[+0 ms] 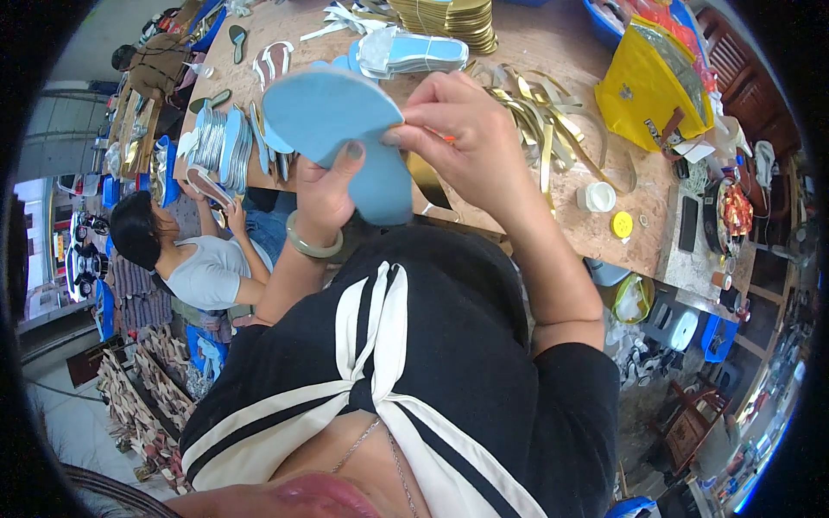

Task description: Assembling sandal components by applying straps and trimming materials.

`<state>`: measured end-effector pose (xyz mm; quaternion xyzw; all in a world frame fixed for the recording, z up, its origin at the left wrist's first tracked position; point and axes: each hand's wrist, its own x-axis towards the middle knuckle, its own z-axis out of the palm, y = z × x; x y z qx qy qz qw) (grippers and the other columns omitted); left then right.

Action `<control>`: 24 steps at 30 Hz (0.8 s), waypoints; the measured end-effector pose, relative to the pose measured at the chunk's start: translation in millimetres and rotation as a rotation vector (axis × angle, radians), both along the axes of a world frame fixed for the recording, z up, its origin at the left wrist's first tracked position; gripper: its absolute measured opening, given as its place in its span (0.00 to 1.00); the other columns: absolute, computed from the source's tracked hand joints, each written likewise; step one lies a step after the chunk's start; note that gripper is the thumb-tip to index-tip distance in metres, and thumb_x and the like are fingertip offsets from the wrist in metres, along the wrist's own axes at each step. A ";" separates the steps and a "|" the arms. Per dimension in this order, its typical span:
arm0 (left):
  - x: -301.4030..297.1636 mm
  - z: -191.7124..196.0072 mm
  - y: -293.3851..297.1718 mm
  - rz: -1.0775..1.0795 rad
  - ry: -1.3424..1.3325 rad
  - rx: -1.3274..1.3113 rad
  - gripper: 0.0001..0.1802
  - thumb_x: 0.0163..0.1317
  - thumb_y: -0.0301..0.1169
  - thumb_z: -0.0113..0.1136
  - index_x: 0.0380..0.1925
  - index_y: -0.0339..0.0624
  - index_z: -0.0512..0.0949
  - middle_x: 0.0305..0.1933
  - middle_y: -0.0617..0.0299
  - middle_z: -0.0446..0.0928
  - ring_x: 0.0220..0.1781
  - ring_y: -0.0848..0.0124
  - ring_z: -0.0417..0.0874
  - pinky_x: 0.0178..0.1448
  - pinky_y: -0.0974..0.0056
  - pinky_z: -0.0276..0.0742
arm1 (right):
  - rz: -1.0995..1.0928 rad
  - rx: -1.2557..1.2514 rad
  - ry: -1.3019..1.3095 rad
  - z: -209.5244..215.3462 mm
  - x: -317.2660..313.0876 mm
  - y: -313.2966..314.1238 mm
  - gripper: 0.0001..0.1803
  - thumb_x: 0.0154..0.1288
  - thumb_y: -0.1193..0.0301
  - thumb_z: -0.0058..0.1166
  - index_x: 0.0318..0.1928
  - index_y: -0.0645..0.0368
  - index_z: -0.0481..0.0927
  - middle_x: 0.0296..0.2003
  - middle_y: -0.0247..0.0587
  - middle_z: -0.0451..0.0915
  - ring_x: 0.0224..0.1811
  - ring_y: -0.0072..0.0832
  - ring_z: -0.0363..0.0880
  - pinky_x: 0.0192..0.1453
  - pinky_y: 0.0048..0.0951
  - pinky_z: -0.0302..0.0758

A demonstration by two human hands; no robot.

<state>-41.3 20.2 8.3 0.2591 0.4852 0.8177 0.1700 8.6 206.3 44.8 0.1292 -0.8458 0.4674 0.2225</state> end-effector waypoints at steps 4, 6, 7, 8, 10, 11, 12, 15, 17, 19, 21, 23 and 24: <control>-11.3 4.5 -3.3 -0.122 0.121 -0.170 0.21 0.65 0.30 0.53 0.57 0.37 0.67 0.56 0.58 0.72 0.56 0.71 0.73 0.57 0.65 0.70 | 0.036 -0.278 -0.027 -10.4 -18.6 -13.9 0.06 0.52 0.73 0.60 0.30 0.63 0.82 0.25 0.37 0.74 0.32 0.27 0.73 0.36 0.26 0.70; -4.9 5.7 20.0 -0.115 -0.329 0.254 0.25 0.68 0.36 0.49 0.61 0.36 0.61 0.62 0.56 0.66 0.61 0.69 0.68 0.63 0.63 0.65 | 0.032 -0.343 0.104 -20.2 -33.0 -31.9 0.06 0.56 0.72 0.58 0.31 0.64 0.82 0.25 0.37 0.75 0.33 0.25 0.73 0.36 0.23 0.69; -10.5 -2.1 22.9 -0.103 -0.238 0.261 0.29 0.69 0.41 0.45 0.64 0.36 0.56 0.68 0.55 0.59 0.67 0.67 0.62 0.67 0.60 0.59 | -0.029 -0.418 0.022 -21.1 -36.8 -41.0 0.07 0.58 0.72 0.57 0.32 0.63 0.82 0.27 0.37 0.76 0.34 0.24 0.74 0.38 0.21 0.70; -12.3 -5.7 22.8 -0.095 -0.235 0.261 0.29 0.69 0.41 0.45 0.64 0.36 0.56 0.68 0.55 0.59 0.67 0.67 0.62 0.67 0.60 0.59 | -0.091 -0.491 -0.061 -23.8 -39.7 -48.0 0.07 0.60 0.72 0.56 0.34 0.63 0.82 0.29 0.37 0.78 0.35 0.22 0.75 0.39 0.20 0.70; -14.9 -9.4 20.0 -0.025 -0.215 0.328 0.29 0.68 0.41 0.46 0.64 0.36 0.57 0.68 0.53 0.59 0.67 0.65 0.62 0.68 0.58 0.59 | -0.042 -0.587 -0.076 -38.3 -41.8 -58.0 0.09 0.64 0.70 0.54 0.38 0.64 0.82 0.33 0.36 0.80 0.36 0.21 0.76 0.41 0.19 0.70; -17.6 -9.6 16.9 -0.016 -0.214 0.328 0.29 0.68 0.41 0.46 0.64 0.36 0.57 0.68 0.53 0.59 0.67 0.65 0.62 0.68 0.58 0.59 | -0.066 -0.655 -0.104 -42.4 -39.2 -60.8 0.10 0.64 0.71 0.53 0.39 0.64 0.82 0.34 0.37 0.80 0.36 0.21 0.76 0.41 0.19 0.70; -20.7 -8.3 14.5 -0.021 -0.210 0.312 0.30 0.68 0.42 0.45 0.64 0.36 0.56 0.68 0.52 0.59 0.68 0.63 0.61 0.69 0.58 0.58 | -0.085 -0.721 -0.135 -43.7 -36.3 -60.6 0.10 0.65 0.71 0.52 0.41 0.64 0.82 0.36 0.38 0.81 0.36 0.22 0.76 0.41 0.19 0.71; -26.7 -4.4 9.2 -0.028 -0.193 0.297 0.31 0.69 0.45 0.42 0.64 0.36 0.56 0.67 0.49 0.59 0.69 0.59 0.59 0.70 0.55 0.55 | -0.104 -0.666 -0.211 -45.4 -25.7 -48.3 0.13 0.65 0.71 0.54 0.46 0.65 0.80 0.42 0.34 0.80 0.40 0.17 0.76 0.47 0.17 0.70; -26.8 -5.4 4.3 -0.040 -0.186 0.295 0.32 0.69 0.48 0.39 0.64 0.35 0.56 0.68 0.47 0.58 0.70 0.55 0.57 0.71 0.53 0.54 | -0.111 -0.600 -0.129 -54.2 -27.1 -49.4 0.10 0.63 0.73 0.56 0.44 0.63 0.82 0.36 0.33 0.81 0.36 0.16 0.76 0.43 0.17 0.71; -30.3 -6.4 0.2 -0.128 -0.181 0.296 0.31 0.69 0.49 0.39 0.62 0.35 0.60 0.63 0.46 0.64 0.65 0.53 0.64 0.68 0.52 0.59 | -0.067 -0.702 -0.223 -55.6 -25.8 -48.5 0.09 0.63 0.73 0.56 0.42 0.62 0.83 0.36 0.34 0.82 0.36 0.16 0.76 0.41 0.18 0.72; -28.1 -1.8 -1.9 -0.084 -0.211 0.295 0.31 0.69 0.49 0.39 0.60 0.34 0.61 0.61 0.46 0.66 0.63 0.54 0.67 0.66 0.51 0.61 | -0.022 -0.808 -0.316 -57.9 -22.2 -49.9 0.08 0.62 0.73 0.56 0.40 0.62 0.83 0.35 0.34 0.82 0.36 0.15 0.76 0.38 0.18 0.72; -24.6 3.8 -1.9 -0.040 -0.240 0.292 0.30 0.69 0.48 0.39 0.59 0.34 0.63 0.59 0.47 0.68 0.60 0.54 0.70 0.64 0.51 0.64 | 0.050 -1.090 -0.414 -61.1 -16.2 -53.9 0.08 0.62 0.74 0.56 0.39 0.64 0.83 0.34 0.34 0.82 0.35 0.16 0.77 0.38 0.18 0.72; -23.2 5.6 -1.5 -0.019 -0.241 0.288 0.30 0.69 0.49 0.40 0.57 0.33 0.64 0.57 0.48 0.69 0.57 0.58 0.72 0.61 0.54 0.67 | 0.049 -1.090 -0.418 -61.2 -14.5 -55.3 0.08 0.62 0.74 0.56 0.39 0.64 0.83 0.34 0.34 0.82 0.35 0.16 0.77 0.38 0.18 0.72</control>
